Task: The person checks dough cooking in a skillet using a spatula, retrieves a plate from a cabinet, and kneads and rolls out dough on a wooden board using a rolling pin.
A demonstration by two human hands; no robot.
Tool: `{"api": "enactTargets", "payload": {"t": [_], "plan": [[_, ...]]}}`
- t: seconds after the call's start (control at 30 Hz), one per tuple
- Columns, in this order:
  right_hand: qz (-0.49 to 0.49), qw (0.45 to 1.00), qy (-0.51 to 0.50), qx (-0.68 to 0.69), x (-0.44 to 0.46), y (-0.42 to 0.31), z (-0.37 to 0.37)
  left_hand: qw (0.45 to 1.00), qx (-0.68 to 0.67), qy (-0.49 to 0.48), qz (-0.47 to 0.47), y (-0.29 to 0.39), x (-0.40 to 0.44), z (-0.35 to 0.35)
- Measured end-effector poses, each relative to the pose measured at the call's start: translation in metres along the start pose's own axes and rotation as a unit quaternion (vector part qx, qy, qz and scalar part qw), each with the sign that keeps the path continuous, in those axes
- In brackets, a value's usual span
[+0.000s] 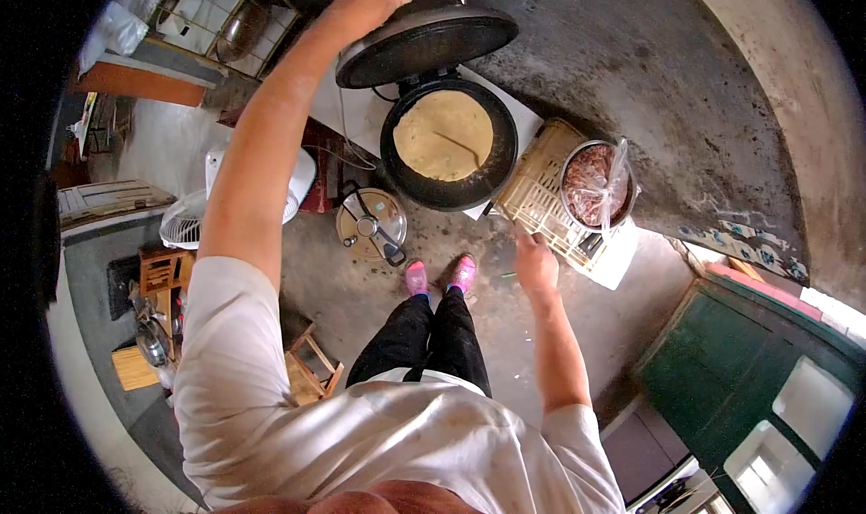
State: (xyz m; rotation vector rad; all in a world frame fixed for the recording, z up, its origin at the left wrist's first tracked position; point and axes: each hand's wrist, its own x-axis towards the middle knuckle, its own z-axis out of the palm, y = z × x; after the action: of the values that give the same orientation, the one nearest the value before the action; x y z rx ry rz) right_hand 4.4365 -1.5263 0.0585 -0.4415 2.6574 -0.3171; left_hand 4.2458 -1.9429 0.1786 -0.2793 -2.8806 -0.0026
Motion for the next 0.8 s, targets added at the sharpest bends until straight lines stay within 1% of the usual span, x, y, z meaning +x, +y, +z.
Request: {"api": "enactTargets", "payload": {"t": [0.03, 0.07, 0.1, 0.13, 0.17, 0.2, 0.27, 0.3, 0.33, 0.4, 0.43, 0.5, 0.6, 0.63, 0.73, 0.77, 0.8], "plan": [[0.012, 1.0, 0.011, 0.008, 0.0, 0.005, -0.002, 1.0, 0.0, 0.0, 0.0, -0.004, 0.001, 0.004], [0.014, 1.0, 0.009, 0.008, -0.001, 0.012, -0.001, 1.0, -0.005, -0.007, -0.023, -0.002, 0.002, 0.0], [0.019, 1.0, 0.005, -0.02, 0.002, 0.019, 0.002, 0.999, -0.009, -0.013, -0.046, 0.0, 0.002, -0.001], [0.022, 0.999, 0.003, -0.049, 0.004, 0.022, 0.004, 0.999, -0.011, -0.013, -0.044, -0.001, 0.003, 0.003], [0.036, 0.998, -0.025, -0.036, 0.001, 0.02, -0.002, 0.999, -0.01, 0.005, -0.037, -0.002, 0.003, 0.006], [0.034, 0.998, -0.024, -0.036, -0.001, 0.022, -0.003, 0.999, -0.008, 0.024, -0.031, -0.005, 0.003, 0.008], [0.036, 0.998, -0.03, -0.049, -0.014, 0.029, -0.004, 0.999, -0.017, 0.021, -0.036, -0.006, 0.001, 0.009], [0.028, 0.998, -0.004, -0.051, -0.018, 0.035, 0.003, 0.999, -0.027, 0.02, -0.038, -0.004, 0.001, 0.007], [0.029, 0.998, -0.003, -0.05, -0.024, 0.041, 0.006, 0.999, -0.027, 0.021, -0.037, -0.002, 0.001, 0.005], [-0.039, 0.997, 0.063, -0.032, -0.029, 0.041, 0.003, 0.998, -0.031, 0.021, -0.047, -0.001, 0.0, 0.003], [-0.041, 0.997, 0.062, -0.032, -0.029, 0.041, 0.001, 0.998, -0.03, 0.02, -0.049, -0.004, 0.0, 0.006], [-0.047, 0.997, 0.025, -0.055, -0.028, 0.028, -0.01, 0.999, -0.007, 0.034, 0.029, -0.01, 0.001, 0.013], [-0.047, 0.997, -0.033, -0.054, -0.023, 0.014, -0.007, 1.0, 0.003, 0.002, 0.003, -0.008, 0.002, 0.012], [-0.069, 0.996, -0.011, -0.049, -0.019, 0.011, -0.001, 1.0, 0.002, 0.002, 0.003, -0.007, 0.001, 0.01], [-0.063, 0.996, -0.024, -0.056, 0.002, 0.004, 0.031, 1.0, -0.005, 0.0, -0.005, -0.002, 0.001, 0.006], [-0.086, 0.996, 0.015, -0.007, 0.001, -0.004, 0.025, 0.999, -0.022, 0.01, -0.027, -0.002, 0.0, 0.005], [-0.086, 0.996, 0.014, -0.004, 0.001, -0.003, 0.022, 0.998, -0.04, 0.018, -0.049, -0.001, -0.002, 0.004]]}}
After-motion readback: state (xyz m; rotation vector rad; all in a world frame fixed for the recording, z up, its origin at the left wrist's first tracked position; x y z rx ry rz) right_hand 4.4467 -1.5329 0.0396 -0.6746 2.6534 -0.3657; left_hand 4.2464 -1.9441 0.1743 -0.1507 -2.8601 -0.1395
